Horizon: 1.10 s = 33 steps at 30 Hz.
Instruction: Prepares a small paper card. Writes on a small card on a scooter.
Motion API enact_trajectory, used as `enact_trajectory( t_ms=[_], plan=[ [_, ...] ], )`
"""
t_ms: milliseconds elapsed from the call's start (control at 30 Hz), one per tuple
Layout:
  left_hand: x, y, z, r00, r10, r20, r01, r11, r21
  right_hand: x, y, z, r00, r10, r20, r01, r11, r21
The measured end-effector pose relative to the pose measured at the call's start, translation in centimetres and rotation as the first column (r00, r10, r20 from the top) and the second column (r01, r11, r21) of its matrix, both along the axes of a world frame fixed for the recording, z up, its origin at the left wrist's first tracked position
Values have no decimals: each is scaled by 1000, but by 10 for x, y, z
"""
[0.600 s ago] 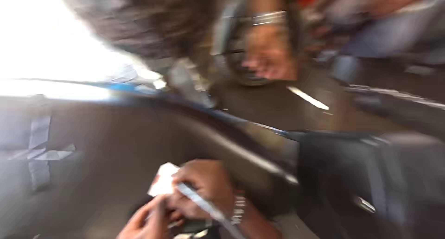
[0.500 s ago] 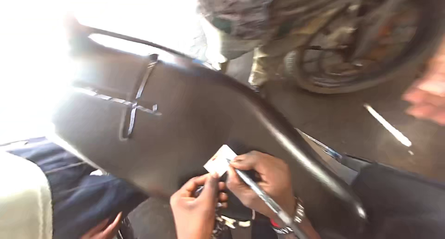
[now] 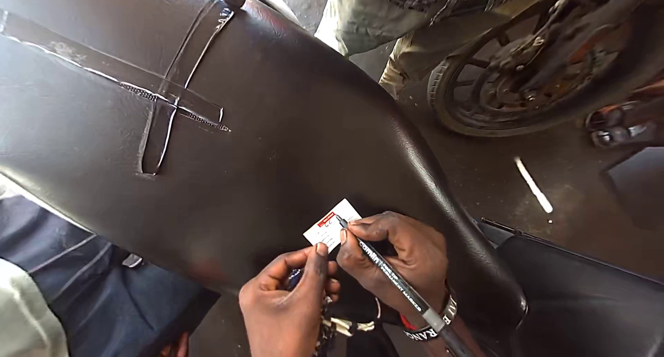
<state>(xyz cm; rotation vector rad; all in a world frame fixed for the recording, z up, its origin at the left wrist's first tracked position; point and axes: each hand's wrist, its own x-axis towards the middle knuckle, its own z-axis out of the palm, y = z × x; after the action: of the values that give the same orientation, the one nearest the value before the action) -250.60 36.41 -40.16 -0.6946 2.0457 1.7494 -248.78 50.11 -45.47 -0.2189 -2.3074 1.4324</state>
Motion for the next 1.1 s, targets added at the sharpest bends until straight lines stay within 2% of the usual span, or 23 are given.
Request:
enact_trajectory(
  t_ms=[467, 667, 900, 1100],
  plan=[
    [1, 0, -1, 1000, 6, -13, -6, 1000, 1, 0, -1, -1, 1000, -24, 1, 24, 1000, 8],
    [1, 0, 0, 1000, 12, -9, -12, 1000, 5, 1, 0, -2, 999, -22, -46, 19, 998, -61],
    [2, 0, -2, 1000, 6, -26, -6, 1000, 1, -1, -1, -1, 999, -45, -8, 45, 999, 14],
    [2, 1, -1, 1000, 16, -19, -16, 1000, 8, -1, -2, -1, 999, -55, 0, 55, 998, 14]
  ],
)
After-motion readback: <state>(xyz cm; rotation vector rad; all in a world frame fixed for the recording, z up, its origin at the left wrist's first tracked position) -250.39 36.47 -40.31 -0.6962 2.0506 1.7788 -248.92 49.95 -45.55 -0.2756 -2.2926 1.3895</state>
